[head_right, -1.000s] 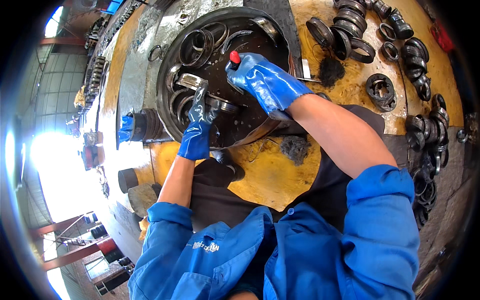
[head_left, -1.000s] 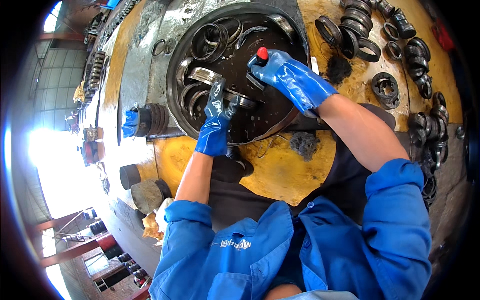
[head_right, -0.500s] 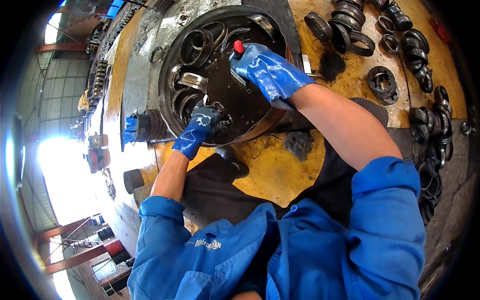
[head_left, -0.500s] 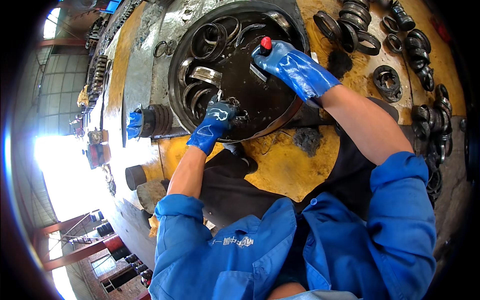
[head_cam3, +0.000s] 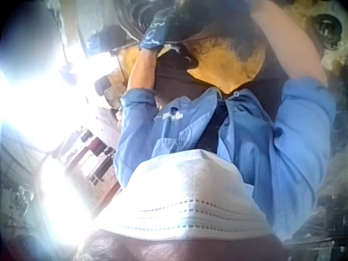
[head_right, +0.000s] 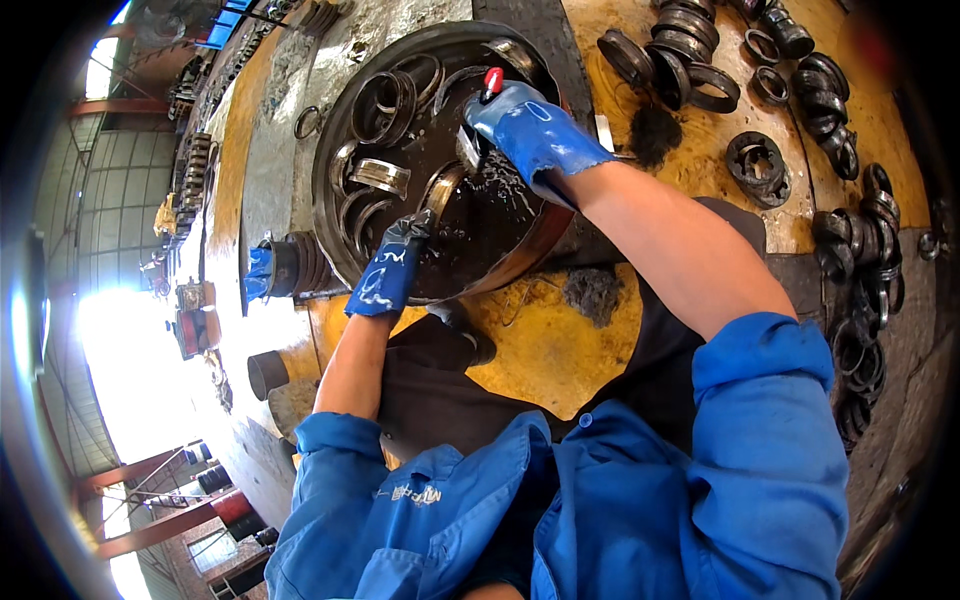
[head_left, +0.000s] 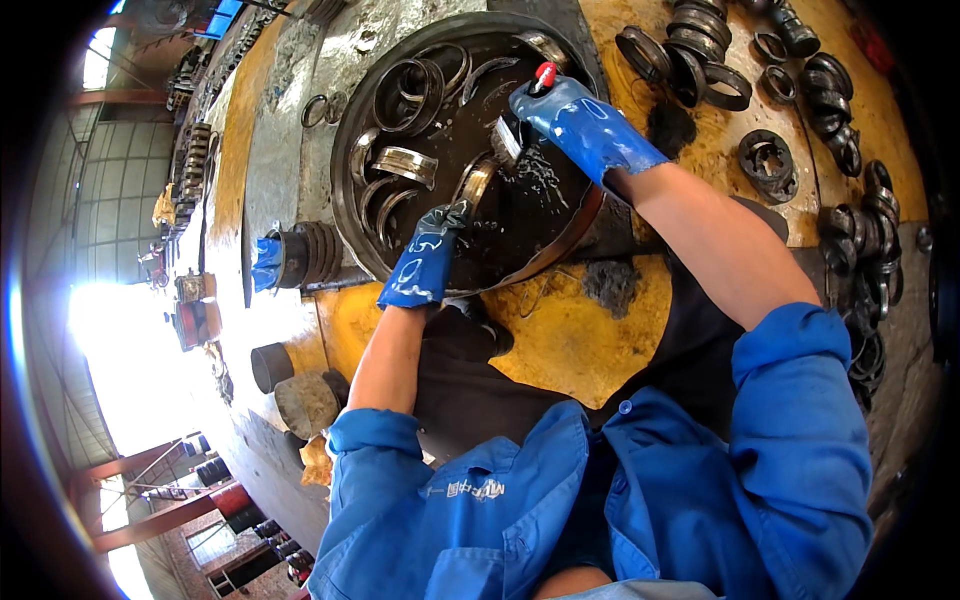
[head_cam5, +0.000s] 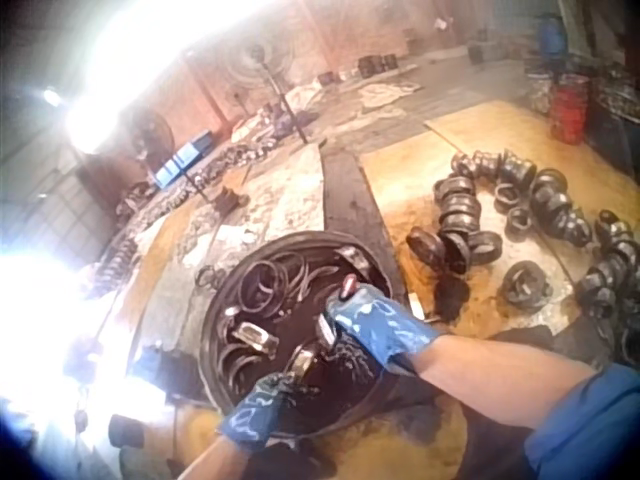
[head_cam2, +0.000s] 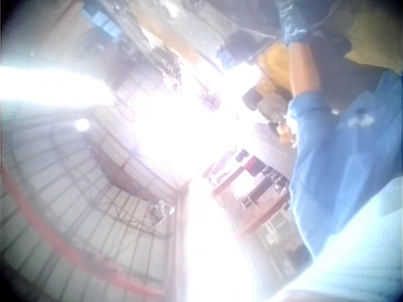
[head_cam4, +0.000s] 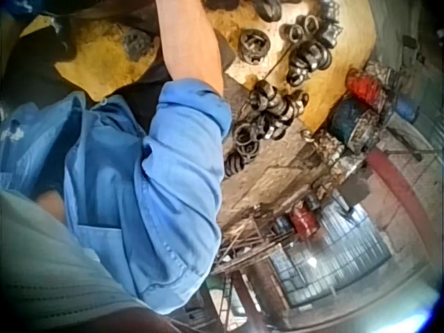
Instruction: The person cleans curved metal bearing components in a basin of oil using a brush and a small metal scraper, handling each part to remove residue and grime.
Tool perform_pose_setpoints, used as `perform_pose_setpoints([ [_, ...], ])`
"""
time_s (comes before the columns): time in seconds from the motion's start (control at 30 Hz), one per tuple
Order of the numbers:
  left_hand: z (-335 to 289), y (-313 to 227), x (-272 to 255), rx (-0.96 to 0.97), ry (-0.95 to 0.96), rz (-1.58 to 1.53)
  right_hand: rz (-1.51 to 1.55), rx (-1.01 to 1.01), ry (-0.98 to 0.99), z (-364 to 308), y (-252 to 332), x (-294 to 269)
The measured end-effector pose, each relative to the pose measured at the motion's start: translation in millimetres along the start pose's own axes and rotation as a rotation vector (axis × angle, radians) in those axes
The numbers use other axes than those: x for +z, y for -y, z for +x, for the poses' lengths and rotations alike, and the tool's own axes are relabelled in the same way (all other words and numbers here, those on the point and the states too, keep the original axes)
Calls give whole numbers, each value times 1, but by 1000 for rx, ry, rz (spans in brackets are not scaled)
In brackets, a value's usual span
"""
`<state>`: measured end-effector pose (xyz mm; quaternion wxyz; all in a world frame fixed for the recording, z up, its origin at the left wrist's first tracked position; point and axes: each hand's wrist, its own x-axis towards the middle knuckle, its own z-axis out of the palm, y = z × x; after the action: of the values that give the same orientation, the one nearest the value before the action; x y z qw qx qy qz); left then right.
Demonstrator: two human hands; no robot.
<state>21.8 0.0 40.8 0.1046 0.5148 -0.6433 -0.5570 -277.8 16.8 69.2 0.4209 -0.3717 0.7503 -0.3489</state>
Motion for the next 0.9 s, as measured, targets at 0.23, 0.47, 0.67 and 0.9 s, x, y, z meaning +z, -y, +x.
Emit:
perform_pose_setpoints([
  [0.23,-9,-14,-5,-75,-93,-28,635,101,17,3,-1,24],
  [0.47,-7,-1,-4,149,-123,-14,880,242,81,32,-14,64],
  [0.67,13,13,-13,66,-47,-23,215,269,57,-17,38,48],
  [0.9,44,30,-22,54,-3,116,217,163,101,-42,44,72],
])
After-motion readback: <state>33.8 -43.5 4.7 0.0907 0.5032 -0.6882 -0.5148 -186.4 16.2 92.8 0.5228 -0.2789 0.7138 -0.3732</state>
